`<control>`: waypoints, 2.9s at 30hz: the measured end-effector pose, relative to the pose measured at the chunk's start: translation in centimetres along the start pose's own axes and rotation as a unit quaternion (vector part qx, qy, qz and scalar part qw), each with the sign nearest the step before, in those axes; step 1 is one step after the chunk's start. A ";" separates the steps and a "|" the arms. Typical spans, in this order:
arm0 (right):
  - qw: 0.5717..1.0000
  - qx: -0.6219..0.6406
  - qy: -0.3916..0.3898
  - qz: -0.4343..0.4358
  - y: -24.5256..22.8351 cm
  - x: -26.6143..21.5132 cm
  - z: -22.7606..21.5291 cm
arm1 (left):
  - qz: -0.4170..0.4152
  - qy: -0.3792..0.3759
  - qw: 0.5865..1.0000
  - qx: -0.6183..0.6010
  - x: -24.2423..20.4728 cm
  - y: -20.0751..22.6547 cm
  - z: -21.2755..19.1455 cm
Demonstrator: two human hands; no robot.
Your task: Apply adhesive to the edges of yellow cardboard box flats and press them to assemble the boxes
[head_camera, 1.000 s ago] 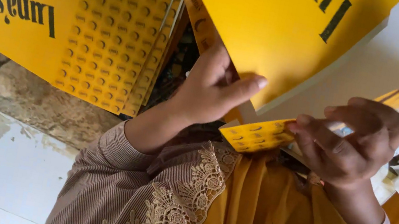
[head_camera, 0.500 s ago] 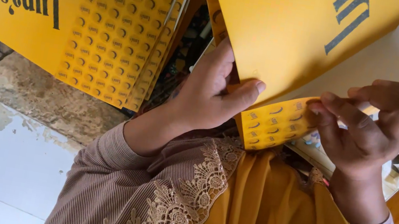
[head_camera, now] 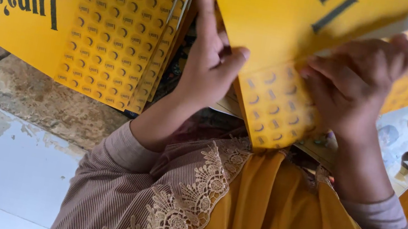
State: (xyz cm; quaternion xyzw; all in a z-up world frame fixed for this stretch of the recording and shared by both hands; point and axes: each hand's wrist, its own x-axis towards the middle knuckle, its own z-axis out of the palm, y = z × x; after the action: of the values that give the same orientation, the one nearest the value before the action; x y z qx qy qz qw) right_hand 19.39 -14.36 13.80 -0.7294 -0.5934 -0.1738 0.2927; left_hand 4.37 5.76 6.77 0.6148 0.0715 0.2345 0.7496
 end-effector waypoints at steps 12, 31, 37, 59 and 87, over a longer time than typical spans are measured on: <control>0.995 -0.029 -0.068 0.073 1.6 -2.2 2.9 | 0.031 -0.098 0.973 0.207 1.1 -1.0 -2.5; 0.985 -0.169 -0.008 0.041 -8.2 1.3 -3.4 | 0.044 -0.191 0.971 -0.133 2.4 -2.0 -5.9; 0.985 -0.138 -0.025 0.098 -4.3 -1.8 -1.3 | 0.060 -0.230 0.964 0.122 4.3 0.5 -4.3; 0.977 -0.072 -0.080 0.182 0.0 -4.6 2.1 | 0.129 -0.192 0.859 0.456 3.9 -3.6 -5.3; 0.978 -0.062 -0.086 0.182 0.0 -5.6 2.0 | 0.053 -0.224 0.818 0.528 3.4 -3.2 -4.8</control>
State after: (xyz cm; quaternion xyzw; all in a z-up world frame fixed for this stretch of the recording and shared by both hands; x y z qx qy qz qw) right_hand 17.92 -17.33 8.92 -0.8542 -0.4617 -0.0906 0.2211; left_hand 6.29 11.04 3.24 0.9545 -0.0181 0.0564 0.2923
